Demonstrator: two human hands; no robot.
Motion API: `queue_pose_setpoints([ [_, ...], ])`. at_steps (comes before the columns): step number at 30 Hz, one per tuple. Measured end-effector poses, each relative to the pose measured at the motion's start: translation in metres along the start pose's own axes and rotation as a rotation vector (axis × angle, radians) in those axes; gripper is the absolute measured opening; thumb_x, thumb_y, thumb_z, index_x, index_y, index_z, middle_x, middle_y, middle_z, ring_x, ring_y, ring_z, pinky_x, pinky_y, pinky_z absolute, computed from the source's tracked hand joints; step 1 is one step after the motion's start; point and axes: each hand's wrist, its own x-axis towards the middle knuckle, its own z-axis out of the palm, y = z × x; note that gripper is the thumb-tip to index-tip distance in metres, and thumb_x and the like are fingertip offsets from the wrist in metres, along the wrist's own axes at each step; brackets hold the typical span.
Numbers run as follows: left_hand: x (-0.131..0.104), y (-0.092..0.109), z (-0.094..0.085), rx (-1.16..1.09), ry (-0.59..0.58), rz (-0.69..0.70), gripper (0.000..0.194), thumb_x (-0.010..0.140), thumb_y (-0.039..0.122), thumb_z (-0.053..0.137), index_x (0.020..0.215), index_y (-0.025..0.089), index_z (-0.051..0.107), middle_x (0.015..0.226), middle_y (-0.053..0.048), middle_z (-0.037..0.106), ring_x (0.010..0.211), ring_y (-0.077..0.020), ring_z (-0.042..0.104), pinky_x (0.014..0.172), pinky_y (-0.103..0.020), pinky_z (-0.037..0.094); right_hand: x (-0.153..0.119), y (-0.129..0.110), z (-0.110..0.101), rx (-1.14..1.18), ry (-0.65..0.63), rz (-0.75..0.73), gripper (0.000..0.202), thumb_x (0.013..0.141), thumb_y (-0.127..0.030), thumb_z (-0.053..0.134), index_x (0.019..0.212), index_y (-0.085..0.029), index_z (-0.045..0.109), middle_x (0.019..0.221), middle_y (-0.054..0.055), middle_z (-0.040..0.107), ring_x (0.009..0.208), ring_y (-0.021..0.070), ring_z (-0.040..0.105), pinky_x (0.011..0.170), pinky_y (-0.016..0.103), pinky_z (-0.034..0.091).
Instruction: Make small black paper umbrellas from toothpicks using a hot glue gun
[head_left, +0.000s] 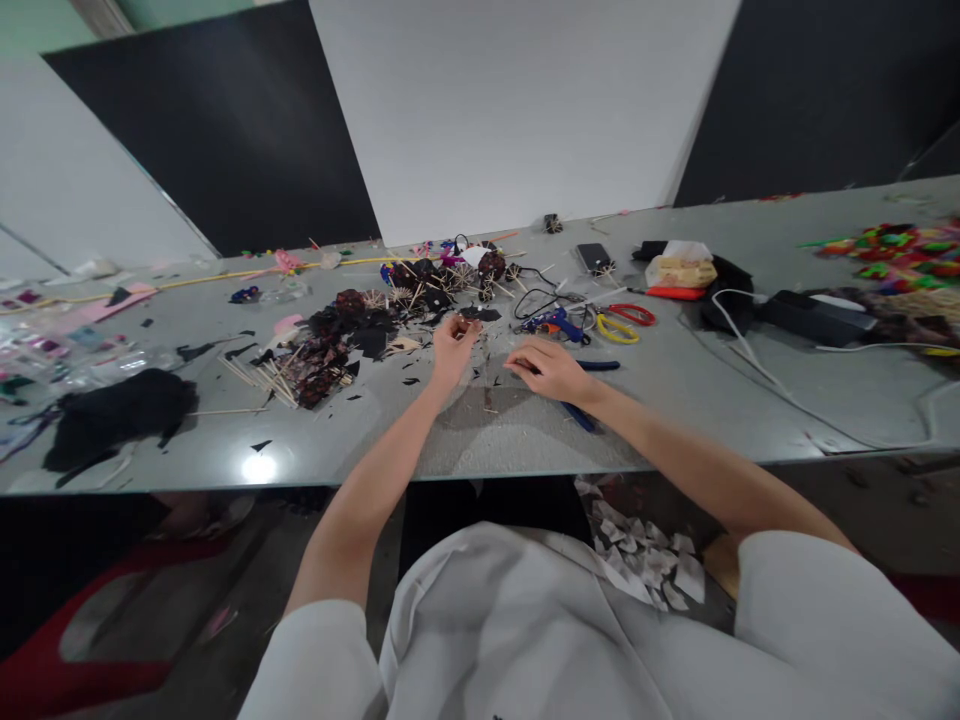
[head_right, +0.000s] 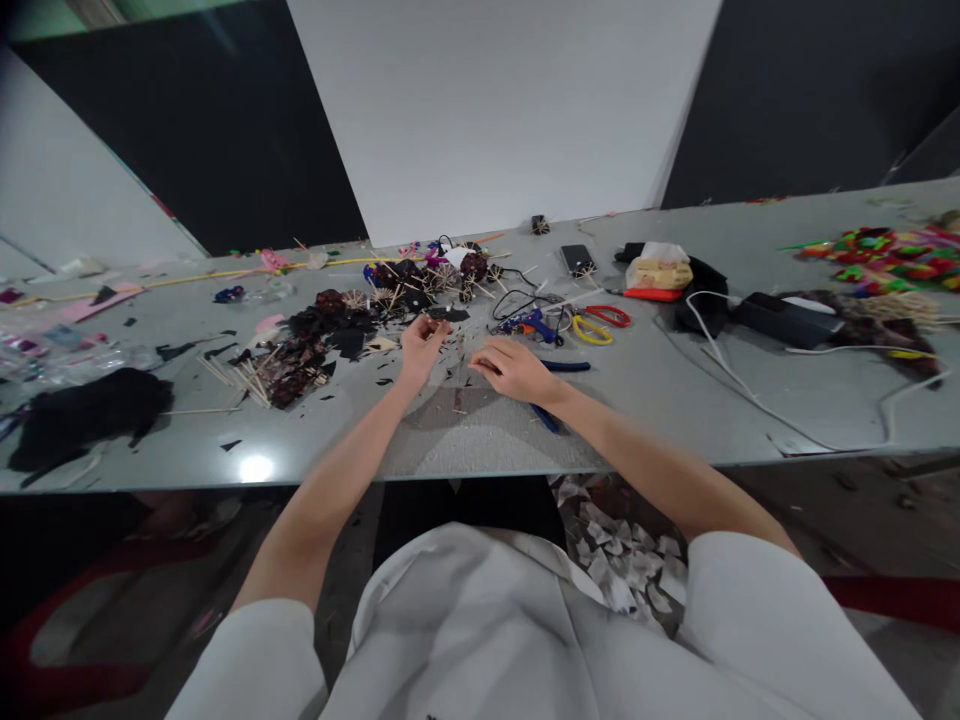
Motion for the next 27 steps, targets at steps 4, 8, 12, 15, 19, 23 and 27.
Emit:
queue_pose_setpoints([
  [4, 0.002, -0.004, -0.001, -0.046, -0.008, 0.017, 0.036, 0.085, 0.048, 0.077, 0.075, 0.023, 0.054, 0.075, -0.002, 0.062, 0.076, -0.0171, 0.061, 0.07, -0.03, 0.049, 0.003, -0.001, 0.001, 0.02, 0.007, 0.027, 0.03, 0.108, -0.044, 0.047, 0.105, -0.024, 0.07, 0.098, 0.011, 0.07, 0.092, 0.0259, 0.064, 0.087, 0.041, 0.052],
  [8, 0.0, -0.006, 0.002, -0.058, -0.115, 0.034, 0.029, 0.082, 0.046, 0.078, 0.082, 0.021, 0.063, 0.079, -0.002, 0.065, 0.078, -0.0173, 0.063, 0.071, -0.029, 0.05, 0.006, 0.006, 0.006, 0.109, 0.134, 0.258, 0.033, 0.104, -0.053, 0.055, 0.101, -0.024, 0.07, 0.086, 0.005, 0.067, 0.077, 0.0211, 0.059, 0.076, 0.035, 0.049],
  [12, 0.0, -0.009, 0.005, -0.058, -0.202, 0.049, 0.03, 0.081, 0.047, 0.079, 0.09, 0.021, 0.068, 0.085, -0.004, 0.069, 0.083, -0.0198, 0.065, 0.073, -0.03, 0.05, 0.008, 0.013, 0.011, 0.213, 0.221, 0.486, 0.043, 0.092, -0.064, 0.069, 0.1, -0.021, 0.07, 0.073, 0.0, 0.061, 0.066, 0.017, 0.052, 0.066, 0.031, 0.041],
  [15, 0.001, -0.013, 0.005, -0.07, -0.202, 0.057, 0.031, 0.079, 0.048, 0.081, 0.088, 0.021, 0.069, 0.084, -0.004, 0.07, 0.084, -0.0206, 0.066, 0.073, -0.03, 0.051, 0.008, 0.014, 0.01, 0.282, 0.186, 0.491, 0.048, 0.094, -0.068, 0.064, 0.093, -0.021, 0.07, 0.076, 0.001, 0.062, 0.066, 0.0164, 0.052, 0.064, 0.03, 0.038],
  [19, 0.003, -0.017, 0.005, -0.103, -0.195, 0.064, 0.031, 0.078, 0.046, 0.085, 0.088, 0.02, 0.071, 0.081, -0.003, 0.069, 0.078, -0.0191, 0.065, 0.069, -0.029, 0.05, 0.008, 0.011, 0.006, 0.365, 0.136, 0.46, 0.055, 0.101, -0.07, 0.051, 0.092, -0.02, 0.073, 0.065, -0.001, 0.052, 0.058, 0.0147, 0.044, 0.058, 0.03, 0.032],
  [23, 0.005, -0.018, 0.005, -0.143, -0.186, 0.056, 0.031, 0.076, 0.044, 0.087, 0.087, 0.02, 0.072, 0.079, -0.003, 0.07, 0.075, -0.0177, 0.065, 0.07, -0.029, 0.05, 0.006, 0.01, 0.006, 0.499, 0.126, 0.445, 0.052, 0.102, -0.068, 0.05, 0.089, -0.021, 0.069, 0.063, -0.002, 0.047, 0.057, 0.0139, 0.041, 0.057, 0.03, 0.032],
  [27, 0.006, -0.017, 0.005, -0.173, -0.164, 0.045, 0.036, 0.074, 0.048, 0.089, 0.091, 0.02, 0.073, 0.082, -0.003, 0.072, 0.075, -0.0172, 0.065, 0.07, -0.028, 0.05, 0.005, 0.011, 0.007, 0.516, 0.124, 0.462, 0.053, 0.101, -0.069, 0.052, 0.084, -0.022, 0.067, 0.06, -0.003, 0.044, 0.055, 0.0137, 0.038, 0.055, 0.03, 0.029],
])
